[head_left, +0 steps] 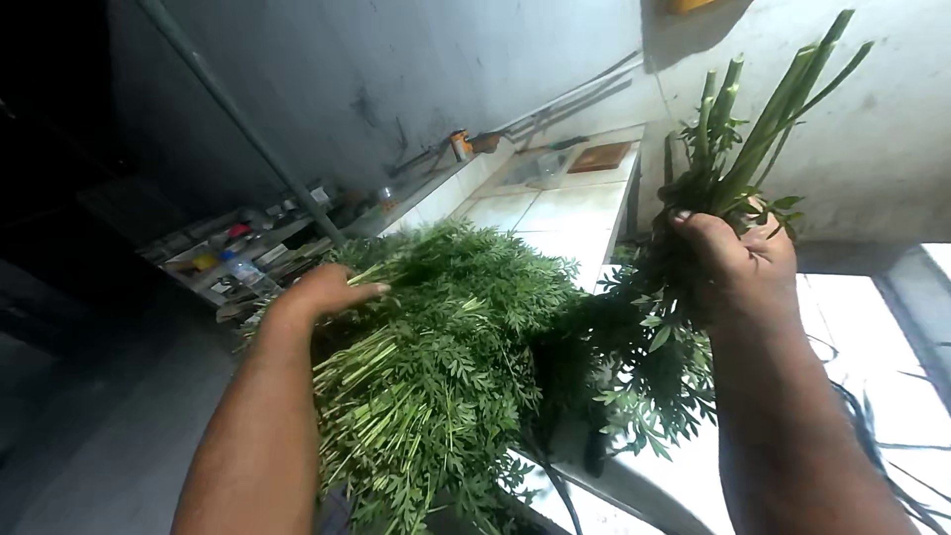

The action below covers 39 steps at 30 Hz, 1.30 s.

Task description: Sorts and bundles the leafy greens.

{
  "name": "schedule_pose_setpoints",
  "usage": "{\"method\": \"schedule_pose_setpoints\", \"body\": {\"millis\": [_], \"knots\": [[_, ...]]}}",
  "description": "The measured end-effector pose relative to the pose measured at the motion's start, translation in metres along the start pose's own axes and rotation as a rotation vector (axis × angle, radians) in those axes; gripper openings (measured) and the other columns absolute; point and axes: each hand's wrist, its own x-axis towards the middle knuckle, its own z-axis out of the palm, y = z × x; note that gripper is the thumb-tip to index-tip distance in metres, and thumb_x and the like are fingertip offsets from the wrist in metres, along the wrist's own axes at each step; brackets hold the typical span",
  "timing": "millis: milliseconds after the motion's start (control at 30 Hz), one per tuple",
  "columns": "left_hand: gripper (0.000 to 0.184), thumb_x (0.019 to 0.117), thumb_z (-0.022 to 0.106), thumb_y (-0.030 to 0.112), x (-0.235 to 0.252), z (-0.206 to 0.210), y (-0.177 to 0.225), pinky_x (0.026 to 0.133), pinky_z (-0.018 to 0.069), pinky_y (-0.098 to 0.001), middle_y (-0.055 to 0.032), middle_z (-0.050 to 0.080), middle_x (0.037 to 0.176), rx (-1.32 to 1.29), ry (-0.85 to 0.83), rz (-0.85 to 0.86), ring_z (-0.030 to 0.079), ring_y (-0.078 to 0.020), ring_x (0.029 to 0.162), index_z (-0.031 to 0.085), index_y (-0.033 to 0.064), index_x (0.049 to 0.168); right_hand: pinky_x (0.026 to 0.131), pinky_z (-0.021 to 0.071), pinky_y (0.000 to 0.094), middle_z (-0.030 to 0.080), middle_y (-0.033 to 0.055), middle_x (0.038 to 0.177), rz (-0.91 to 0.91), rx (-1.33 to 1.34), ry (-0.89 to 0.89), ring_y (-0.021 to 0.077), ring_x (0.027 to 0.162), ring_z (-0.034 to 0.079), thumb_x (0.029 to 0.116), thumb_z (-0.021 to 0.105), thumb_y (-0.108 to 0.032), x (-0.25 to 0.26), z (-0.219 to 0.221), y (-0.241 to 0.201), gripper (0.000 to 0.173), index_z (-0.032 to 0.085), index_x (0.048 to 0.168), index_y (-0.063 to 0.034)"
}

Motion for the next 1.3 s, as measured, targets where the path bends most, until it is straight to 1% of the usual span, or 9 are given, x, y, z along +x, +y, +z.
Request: {"method": "schedule_pose_setpoints", "body": {"millis": [400,533,633,833,933,1067,1100,1200,1300], "knots": [[0.045,0.0986,0.070,0.036,-0.015,-0.044,-0.005,0.088,0.0456,-0.0732,-0.0315,0.066,0.107,-0.359,0.308,-0.052,0.064,-0.0480,0.098,0.064,-0.0031,0.121,0.074,0.0596,0.0209,0.070,-0.0089,0.095,-0.014,-0.006,-0.003,0.0013,0.081,0.068,0.0997,0.057,-0.013,0.001,-0.004,0.001,0.021,0.063,0.119,-0.0157],[0.035,0.1018,0.064,0.031,-0.030,-0.051,0.014,0.078,0.0521,-0.0640,-0.0239,0.067,0.099,-0.453,0.403,0.073,0.065,-0.0358,0.084,0.063,0.0008,0.119,0.074,0.0591,0.0206,0.069,-0.0078,0.097,-0.039,-0.040,-0.020,0.0011,0.082,0.067,0.0999,0.056,-0.014,0.001,-0.004,0.001,0.024,0.062,0.123,-0.0146],[0.025,0.1057,0.058,0.022,-0.049,-0.068,0.050,0.076,0.0475,-0.0698,-0.0261,0.066,0.092,-0.191,0.405,0.275,0.064,-0.0421,0.084,0.066,-0.0008,0.109,0.078,0.0591,0.0220,0.068,-0.0058,0.102,-0.141,-0.149,-0.036,0.0012,0.087,0.067,0.0985,0.061,-0.015,-0.001,-0.005,-0.004,0.026,0.061,0.124,-0.0109],[0.018,0.1033,0.062,0.020,-0.080,-0.082,0.137,0.068,0.0518,-0.0609,-0.0152,0.065,0.081,0.190,0.215,0.537,0.065,-0.0338,0.075,0.066,0.0057,0.094,0.085,0.0599,0.0244,0.067,0.0009,0.106,-0.373,-0.470,-0.125,0.0019,0.095,0.067,0.0983,0.067,-0.032,-0.007,0.004,-0.031,0.039,0.059,0.124,-0.0038],[0.016,0.0999,0.067,0.025,-0.090,-0.074,0.183,0.068,0.0541,-0.0526,-0.0079,0.066,0.080,0.309,0.068,0.686,0.065,-0.0256,0.074,0.070,0.0113,0.092,0.081,0.0602,0.0389,0.068,0.0083,0.103,-0.446,-0.705,-0.131,0.0161,0.092,0.068,0.0967,0.068,-0.021,-0.006,0.015,-0.038,0.030,0.061,0.121,-0.0034],[0.018,0.1000,0.068,0.026,-0.117,-0.064,0.231,0.087,0.0527,-0.0528,-0.0100,0.070,0.102,0.308,-0.123,0.812,0.066,-0.0272,0.097,0.074,0.0105,0.107,0.111,0.0480,0.0519,0.064,0.0122,0.133,-0.552,-0.782,-0.291,0.0290,0.130,0.058,0.0819,0.078,-0.009,-0.014,0.019,-0.029,0.036,0.064,0.115,-0.0034],[0.015,0.0979,0.070,0.022,-0.116,-0.061,0.234,0.091,0.0523,-0.0521,-0.0099,0.071,0.108,0.289,-0.125,0.877,0.066,-0.0271,0.103,0.075,0.0112,0.106,0.111,0.0478,0.0536,0.066,0.0103,0.132,-0.511,-0.800,-0.318,0.0274,0.128,0.060,0.0763,0.083,-0.010,-0.020,0.019,-0.024,0.045,0.064,0.117,-0.0042],[0.025,0.0964,0.071,0.016,-0.117,-0.063,0.253,0.105,0.0474,-0.0516,-0.0119,0.065,0.130,0.290,-0.201,0.927,0.060,-0.0282,0.123,0.072,0.0095,0.120,0.072,0.0612,0.0491,0.071,0.0063,0.090,-0.280,-0.846,-0.298,0.0222,0.081,0.072,0.0702,0.094,-0.023,-0.030,0.017,-0.008,0.060,0.061,0.119,-0.0103],[0.021,0.0923,0.077,0.023,-0.110,-0.059,0.268,0.088,0.0530,-0.0514,-0.0114,0.070,0.104,0.318,-0.192,0.935,0.067,-0.0272,0.098,0.074,0.0075,0.107,0.076,0.0607,0.0490,0.071,0.0068,0.093,-0.066,-0.678,-0.360,0.0208,0.085,0.071,0.0756,0.086,-0.017,-0.025,0.010,0.001,0.052,0.059,0.119,-0.0107]]}}
